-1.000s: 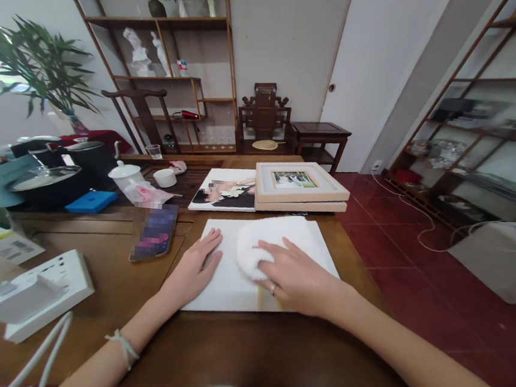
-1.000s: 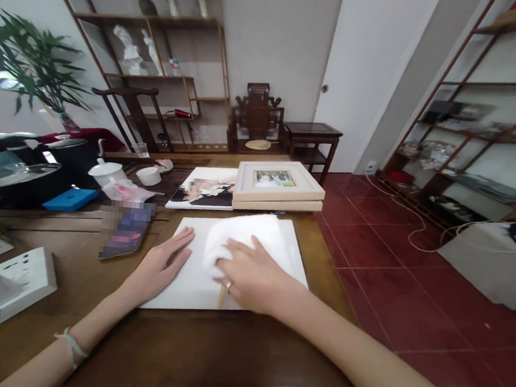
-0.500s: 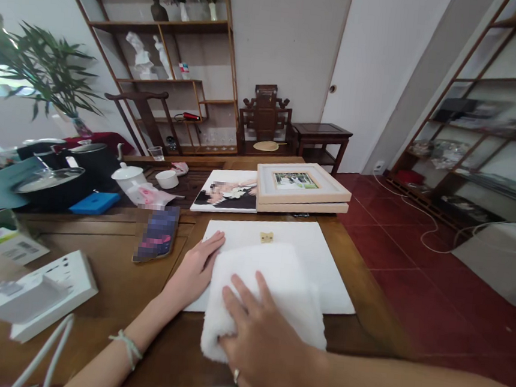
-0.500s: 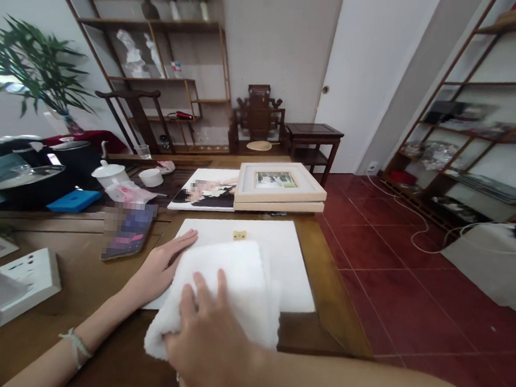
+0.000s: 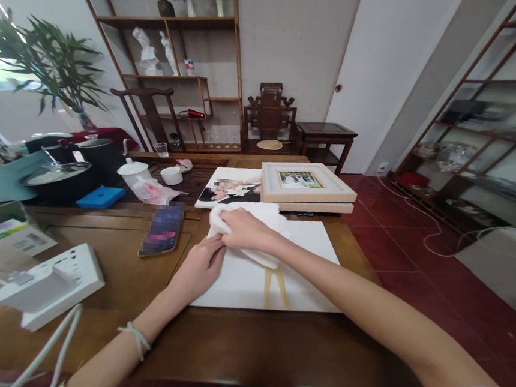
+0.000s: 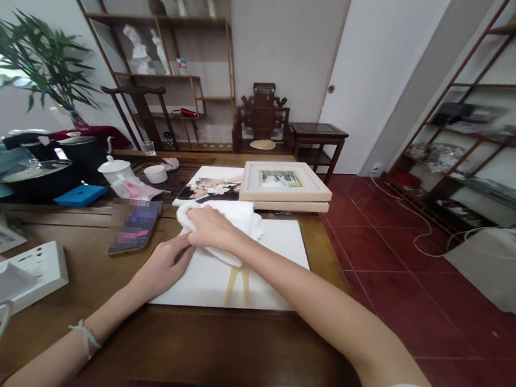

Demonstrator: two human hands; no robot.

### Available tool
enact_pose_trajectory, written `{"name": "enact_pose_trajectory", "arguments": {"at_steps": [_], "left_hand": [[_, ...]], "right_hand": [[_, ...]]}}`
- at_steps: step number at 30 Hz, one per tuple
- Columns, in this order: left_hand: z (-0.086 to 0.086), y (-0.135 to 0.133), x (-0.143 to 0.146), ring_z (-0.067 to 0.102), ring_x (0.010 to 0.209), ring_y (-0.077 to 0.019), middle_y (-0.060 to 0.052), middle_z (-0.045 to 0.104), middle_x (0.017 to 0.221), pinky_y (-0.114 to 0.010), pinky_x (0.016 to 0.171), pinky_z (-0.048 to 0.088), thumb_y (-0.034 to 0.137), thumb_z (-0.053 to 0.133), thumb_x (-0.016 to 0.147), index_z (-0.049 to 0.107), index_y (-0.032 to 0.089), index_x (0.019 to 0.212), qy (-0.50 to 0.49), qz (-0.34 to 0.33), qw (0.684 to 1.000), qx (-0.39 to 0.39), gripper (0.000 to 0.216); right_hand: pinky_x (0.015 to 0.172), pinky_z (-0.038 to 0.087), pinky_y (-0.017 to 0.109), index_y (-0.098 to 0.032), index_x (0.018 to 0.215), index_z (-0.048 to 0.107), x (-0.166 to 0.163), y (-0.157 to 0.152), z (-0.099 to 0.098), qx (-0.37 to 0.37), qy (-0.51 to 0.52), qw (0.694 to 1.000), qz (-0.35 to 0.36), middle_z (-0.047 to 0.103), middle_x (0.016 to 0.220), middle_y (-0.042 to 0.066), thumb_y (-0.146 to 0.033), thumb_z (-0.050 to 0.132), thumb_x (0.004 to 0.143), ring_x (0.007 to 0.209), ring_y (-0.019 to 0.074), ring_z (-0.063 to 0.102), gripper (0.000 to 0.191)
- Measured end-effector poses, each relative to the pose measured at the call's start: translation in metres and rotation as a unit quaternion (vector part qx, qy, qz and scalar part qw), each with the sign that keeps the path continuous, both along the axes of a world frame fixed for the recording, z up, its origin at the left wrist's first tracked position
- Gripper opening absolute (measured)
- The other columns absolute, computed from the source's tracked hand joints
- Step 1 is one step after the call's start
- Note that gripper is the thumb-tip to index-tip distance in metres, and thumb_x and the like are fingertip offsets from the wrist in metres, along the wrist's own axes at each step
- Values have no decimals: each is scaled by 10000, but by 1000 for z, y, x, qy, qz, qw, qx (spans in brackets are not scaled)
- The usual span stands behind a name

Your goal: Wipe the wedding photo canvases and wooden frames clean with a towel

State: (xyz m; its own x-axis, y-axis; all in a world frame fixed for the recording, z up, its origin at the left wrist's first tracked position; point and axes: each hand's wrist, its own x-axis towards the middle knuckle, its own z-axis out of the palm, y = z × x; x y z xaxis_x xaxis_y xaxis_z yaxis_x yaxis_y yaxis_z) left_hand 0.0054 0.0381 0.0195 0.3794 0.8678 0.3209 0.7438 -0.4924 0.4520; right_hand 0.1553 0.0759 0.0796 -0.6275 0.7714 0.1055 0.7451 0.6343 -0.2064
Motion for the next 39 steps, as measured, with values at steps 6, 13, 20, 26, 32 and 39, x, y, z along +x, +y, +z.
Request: {"name": "enact_pose_trajectory", "arguments": {"at_steps": [6, 13, 20, 26, 32, 39], "left_hand": [[0, 0, -3, 665, 921, -320, -154, 714, 950, -433, 805, 520, 203, 392, 853, 694, 119, 905, 2, 18, 1000, -3, 318], [-5, 1, -3, 508, 1240, -263, -121, 581, 1306, -430, 1062, 368, 241, 396, 880, 638, 125, 1152, -10, 1, 1000, -9, 382], [-8, 3, -3, 469, 1277, -237, -152, 543, 1333, -418, 1100, 325, 254, 379, 886, 607, 53, 1195, -1, 7, 1000, -13, 433], [-7, 2, -1, 470, 1276, -243, -152, 541, 1334, -423, 1098, 329, 258, 380, 891, 603, 57, 1201, 5, 5, 1000, -4, 432], [-7, 2, -1, 473, 1272, -251, -160, 551, 1323, -428, 1095, 332, 272, 374, 892, 601, 44, 1203, 6, 7, 1000, -5, 447], [-7, 2, -1, 452, 1289, -246, -158, 529, 1346, -424, 1100, 324, 274, 366, 899, 587, 47, 1220, 25, 12, 1000, -2, 451]], "right_hand": [[622, 440, 244, -119, 959, 579, -31, 8, 7, -9, -12, 999, 29, 634, 960, 60, -199, 562, 793, 822, 183, 607, 185], [564, 408, 258, -128, 854, 577, 32, -2, 3, -19, -43, 999, -26, 646, 880, 135, -104, 507, 735, 805, 245, 616, 140], [819, 461, 414, -122, 905, 583, 120, -47, -27, 7, -48, 994, -93, 632, 1023, 195, -52, 462, 737, 1015, 324, 584, 219], [1117, 151, 541, -142, 702, 621, 138, -129, -44, 12, -17, 1000, 14, 387, 1426, 215, -10, 519, 625, 1373, 337, 226, 183], [1098, 195, 576, -157, 680, 639, 138, -140, -47, 38, 15, 998, 39, 403, 1430, 172, -119, 560, 759, 1352, 333, 281, 117], [1076, 220, 592, -160, 860, 674, 146, -66, -47, 89, 4, 996, -22, 457, 1397, 150, -270, 461, 912, 1336, 305, 329, 245]]}}
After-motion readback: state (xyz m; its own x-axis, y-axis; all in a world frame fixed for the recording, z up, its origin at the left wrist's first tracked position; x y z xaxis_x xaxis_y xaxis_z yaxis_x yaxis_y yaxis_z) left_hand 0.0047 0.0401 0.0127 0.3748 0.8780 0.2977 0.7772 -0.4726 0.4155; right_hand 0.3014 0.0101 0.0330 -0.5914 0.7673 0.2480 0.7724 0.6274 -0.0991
